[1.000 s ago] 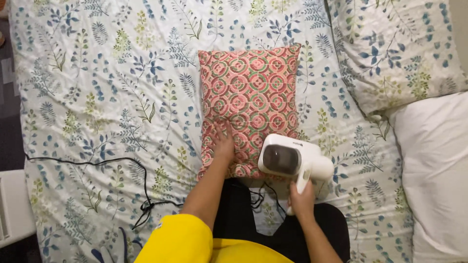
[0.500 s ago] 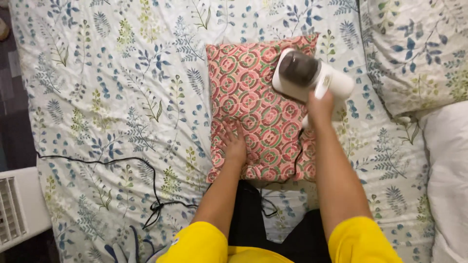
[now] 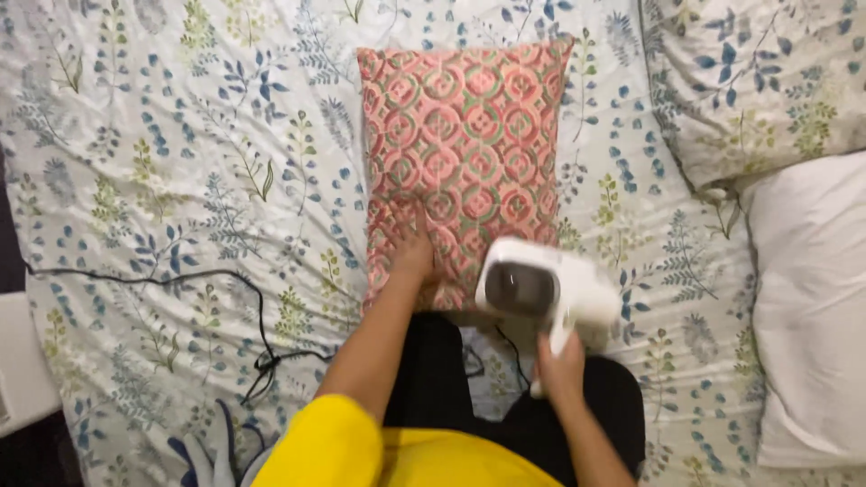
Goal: Vacuuming dust and debris from pillows on a bed using a handheld vacuum cleaner.
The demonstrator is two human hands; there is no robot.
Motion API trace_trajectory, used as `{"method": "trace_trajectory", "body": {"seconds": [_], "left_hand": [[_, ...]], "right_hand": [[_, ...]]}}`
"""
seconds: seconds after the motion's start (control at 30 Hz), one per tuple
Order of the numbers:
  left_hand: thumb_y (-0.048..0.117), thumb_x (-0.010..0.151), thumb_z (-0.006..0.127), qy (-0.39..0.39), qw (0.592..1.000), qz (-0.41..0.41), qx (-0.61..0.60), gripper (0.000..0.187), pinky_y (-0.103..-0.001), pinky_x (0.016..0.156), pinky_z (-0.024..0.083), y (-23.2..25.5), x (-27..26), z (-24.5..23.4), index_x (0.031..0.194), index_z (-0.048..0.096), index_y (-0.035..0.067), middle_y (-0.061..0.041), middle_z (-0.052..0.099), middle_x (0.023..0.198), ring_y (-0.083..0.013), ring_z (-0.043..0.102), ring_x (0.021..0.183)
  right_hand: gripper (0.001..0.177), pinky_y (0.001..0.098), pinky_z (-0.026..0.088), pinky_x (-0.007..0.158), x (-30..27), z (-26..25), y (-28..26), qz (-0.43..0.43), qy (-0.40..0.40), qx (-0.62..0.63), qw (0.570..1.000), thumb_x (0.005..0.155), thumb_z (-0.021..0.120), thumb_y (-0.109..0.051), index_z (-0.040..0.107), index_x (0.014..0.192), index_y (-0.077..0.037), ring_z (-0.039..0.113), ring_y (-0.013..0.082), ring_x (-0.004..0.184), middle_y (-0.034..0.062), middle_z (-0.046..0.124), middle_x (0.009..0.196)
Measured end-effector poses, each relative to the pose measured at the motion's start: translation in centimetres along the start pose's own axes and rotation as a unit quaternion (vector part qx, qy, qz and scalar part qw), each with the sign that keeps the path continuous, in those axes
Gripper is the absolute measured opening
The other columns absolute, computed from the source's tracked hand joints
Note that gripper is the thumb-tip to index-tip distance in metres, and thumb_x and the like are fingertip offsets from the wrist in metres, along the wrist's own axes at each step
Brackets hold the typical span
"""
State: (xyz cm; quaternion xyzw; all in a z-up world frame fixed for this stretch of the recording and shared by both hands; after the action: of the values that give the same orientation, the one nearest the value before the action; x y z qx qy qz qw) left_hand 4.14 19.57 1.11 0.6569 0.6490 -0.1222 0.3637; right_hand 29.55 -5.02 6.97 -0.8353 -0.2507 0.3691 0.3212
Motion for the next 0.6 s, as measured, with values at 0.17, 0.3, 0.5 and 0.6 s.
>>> {"method": "trace_trajectory", "body": {"seconds": [0.17, 0.3, 0.5, 0.6], "left_hand": [[0.047, 0.045, 0.105, 0.024, 0.990, 0.033, -0.133, 0.165, -0.066, 0.113, 0.031, -0.6, 0.8, -1.3, 0.158, -0.012, 0.019, -0.032, -0.022, 0.162, -0.0616, 0.007, 0.150], [0.046, 0.051, 0.100, -0.029, 0.984, -0.077, -0.157, 0.164, -0.047, 0.107, 0.051, 0.7, 1.9, -4.0, 0.166, -0.015, 0.030, -0.033, -0.023, 0.169, -0.0556, 0.032, 0.147], [0.045, 0.048, 0.101, -0.095, 0.979, -0.108, -0.146, 0.167, -0.046, 0.100, 0.054, 1.3, 3.7, -5.3, 0.163, -0.019, 0.030, -0.043, -0.021, 0.164, -0.0505, 0.063, 0.124], [0.046, 0.042, 0.108, -0.013, 0.987, -0.087, -0.134, 0.171, -0.046, 0.090, 0.057, 1.2, 4.9, -4.4, 0.156, -0.019, 0.033, -0.042, -0.021, 0.155, -0.0593, 0.042, 0.134]], "right_hand": [[0.025, 0.0366, 0.039, 0.032, 2.6, 1.3, -2.0, 0.039, -0.006, 0.086, 0.996, 0.094, 0.067, -0.017, 0.049, 0.103, -0.003, 0.048, 0.0184, 0.034, 0.0079, 0.052, 0.055], [0.023, 0.0338, 0.044, 0.043, 8.9, 1.6, -5.7, -0.100, 0.027, -0.013, 0.994, 0.099, 0.071, -0.018, 0.054, 0.102, -0.003, 0.054, 0.0158, 0.048, 0.0053, 0.059, 0.067], [0.028, 0.0435, 0.053, 0.076, 23.1, 6.1, -14.8, -0.191, 0.070, -0.118, 0.972, 0.095, 0.070, -0.021, 0.063, 0.113, -0.001, 0.067, 0.0264, 0.084, 0.0117, 0.068, 0.093], [0.020, 0.0434, 0.051, 0.063, 31.9, 9.2, -20.4, -0.212, 0.056, -0.128, 0.967, 0.094, 0.068, -0.014, 0.066, 0.106, 0.002, 0.066, 0.0274, 0.074, 0.0152, 0.065, 0.085]]}}
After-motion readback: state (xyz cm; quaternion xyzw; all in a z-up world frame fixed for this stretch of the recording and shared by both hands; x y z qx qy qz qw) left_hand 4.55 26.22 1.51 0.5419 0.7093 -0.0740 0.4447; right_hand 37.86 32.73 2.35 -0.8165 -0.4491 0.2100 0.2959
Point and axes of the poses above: each hand's wrist, its own x-axis towards the middle knuckle, its own z-axis out of the palm, y = z × x, the point moved 6 cm from there along x, towards the middle knuckle
